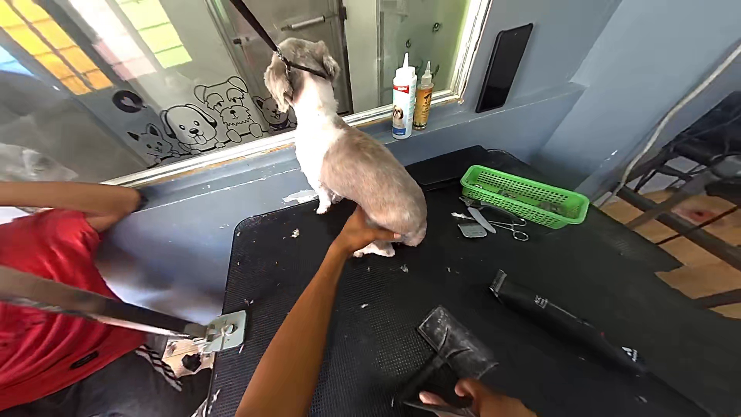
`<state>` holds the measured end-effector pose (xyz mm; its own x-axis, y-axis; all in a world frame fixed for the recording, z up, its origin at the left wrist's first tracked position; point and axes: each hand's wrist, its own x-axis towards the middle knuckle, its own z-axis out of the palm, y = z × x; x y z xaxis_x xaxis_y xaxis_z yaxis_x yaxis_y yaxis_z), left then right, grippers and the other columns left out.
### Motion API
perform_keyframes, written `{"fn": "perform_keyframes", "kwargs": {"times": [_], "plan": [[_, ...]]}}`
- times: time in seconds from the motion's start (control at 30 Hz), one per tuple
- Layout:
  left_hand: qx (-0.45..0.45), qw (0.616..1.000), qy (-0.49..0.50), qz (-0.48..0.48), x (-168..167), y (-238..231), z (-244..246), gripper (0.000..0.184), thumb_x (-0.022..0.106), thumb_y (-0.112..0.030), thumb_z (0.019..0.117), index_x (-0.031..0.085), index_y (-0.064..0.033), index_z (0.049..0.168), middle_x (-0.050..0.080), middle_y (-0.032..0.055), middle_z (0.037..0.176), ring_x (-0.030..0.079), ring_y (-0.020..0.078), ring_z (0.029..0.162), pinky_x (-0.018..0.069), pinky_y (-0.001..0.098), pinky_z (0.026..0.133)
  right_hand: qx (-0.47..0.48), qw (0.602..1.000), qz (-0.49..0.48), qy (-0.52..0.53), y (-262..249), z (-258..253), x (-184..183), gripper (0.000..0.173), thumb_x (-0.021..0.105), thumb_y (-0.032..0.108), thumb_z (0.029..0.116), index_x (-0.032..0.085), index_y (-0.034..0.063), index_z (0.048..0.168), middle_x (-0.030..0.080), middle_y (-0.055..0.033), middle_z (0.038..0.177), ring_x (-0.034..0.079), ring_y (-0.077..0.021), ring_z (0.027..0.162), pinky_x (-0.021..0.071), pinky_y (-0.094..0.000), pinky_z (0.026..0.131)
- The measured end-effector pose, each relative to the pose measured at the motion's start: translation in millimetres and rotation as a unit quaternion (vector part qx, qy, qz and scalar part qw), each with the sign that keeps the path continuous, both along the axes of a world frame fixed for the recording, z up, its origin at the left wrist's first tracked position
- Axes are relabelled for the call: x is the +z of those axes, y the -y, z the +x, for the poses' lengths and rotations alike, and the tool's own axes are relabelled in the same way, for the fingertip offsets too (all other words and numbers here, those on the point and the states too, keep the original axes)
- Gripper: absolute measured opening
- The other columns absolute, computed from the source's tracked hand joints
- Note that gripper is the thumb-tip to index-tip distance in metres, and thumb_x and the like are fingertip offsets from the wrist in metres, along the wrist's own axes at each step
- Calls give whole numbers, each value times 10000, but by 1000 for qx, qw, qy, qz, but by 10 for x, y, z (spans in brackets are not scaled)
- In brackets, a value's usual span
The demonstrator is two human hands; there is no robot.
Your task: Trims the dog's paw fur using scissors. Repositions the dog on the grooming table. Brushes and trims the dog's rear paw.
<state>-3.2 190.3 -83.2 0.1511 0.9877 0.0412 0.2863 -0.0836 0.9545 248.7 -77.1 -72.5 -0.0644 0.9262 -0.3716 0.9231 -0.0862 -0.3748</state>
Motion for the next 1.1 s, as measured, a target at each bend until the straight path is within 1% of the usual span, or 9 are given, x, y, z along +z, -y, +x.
{"fn": "perform_keyframes", "kwargs": {"times": [0.07, 0.23, 0.37, 0.47, 0.6, 0.7, 0.83, 0.97, 1.1], "plan": [[22, 999, -36, 3, -7, 17, 24, 664, 960, -242, 653, 670, -16, 1206, 737, 134, 1110, 707, 237, 1065, 573, 509, 972, -9, 1000, 6, 21, 46, -125, 10, 803, 578, 770, 866, 742, 28, 1126, 743, -205, 895, 724, -424, 876, 546, -630, 723], [5, 999, -46, 6, 148, 214, 72, 641, 953, -343, 683, 682, -22, 1167, 745, 120, 1072, 719, 227, 1033, 584, 499, 956, -63, 996, 47, 31, 71, -239, -83, 809, 581, 822, 817, 764, 84, 1093, 750, -178, 862, 734, -396, 863, 554, -595, 715], [-54, 983, 173, -15, 354, 673, 275, 460, 849, -108, 827, 632, 31, 1207, 742, 159, 1040, 739, 244, 908, 629, 442, 843, -94, 992, 79, -5, 91, -117, -59, 618, 712, 608, 820, 753, 96, 1163, 746, -168, 852, 723, -394, 816, 543, -615, 695], [-94, 930, 348, -71, 464, 1023, 459, 404, 751, -93, 904, 555, -1, 1244, 718, 197, 973, 734, 289, 754, 646, 462, 676, -108, 990, 90, -19, 93, 55, -43, 542, 748, 491, 832, 744, 84, 1189, 743, -182, 868, 712, -418, 819, 529, -643, 702], [-136, 866, 461, -137, 375, 1329, 619, 495, 813, -297, 842, 571, -99, 1225, 734, 139, 977, 738, 249, 853, 626, 436, 807, -113, 982, 152, -6, 35, 187, -176, 636, 688, 670, 851, 773, 85, 1086, 726, -183, 807, 705, -427, 770, 527, -657, 654], [-174, 835, 490, -182, 234, 1431, 651, 558, 863, -506, 759, 649, -138, 1121, 716, 71, 901, 716, 201, 815, 617, 408, 809, -101, 989, 110, 21, -67, 209, -155, 480, 688, 542, 921, 759, 75, 1005, 716, -174, 812, 707, -408, 810, 538, -616, 680], [-211, 814, 513, -170, 40, 1525, 640, 531, 774, -594, 826, 645, -135, 1061, 630, 8, 763, 627, 124, 658, 559, 289, 649, -83, 992, 75, 55, 36, 332, -134, 405, 725, 496, 890, 722, 91, 881, 672, -122, 729, 687, -347, 749, 525, -551, 634], [-225, 792, 550, -140, -119, 1525, 636, 384, 742, -517, 889, 658, -148, 953, 568, -47, 649, 548, 64, 529, 488, 215, 534, -68, 993, 69, 69, 275, 517, -191, 492, 694, 577, 895, 683, 88, 840, 646, -112, 698, 677, -330, 727, 514, -543, 639], [-223, 769, 582, -140, -85, 1587, 690, 631, 635, -803, 780, 692, -197, 947, 539, -93, 591, 526, 51, 502, 473, 224, 520, -62, 987, 136, 51, 536, 606, -309, 501, 620, 544, 939, 674, 68, 791, 622, -112, 638, 676, -337, 665, 521, -545, 594]]}}
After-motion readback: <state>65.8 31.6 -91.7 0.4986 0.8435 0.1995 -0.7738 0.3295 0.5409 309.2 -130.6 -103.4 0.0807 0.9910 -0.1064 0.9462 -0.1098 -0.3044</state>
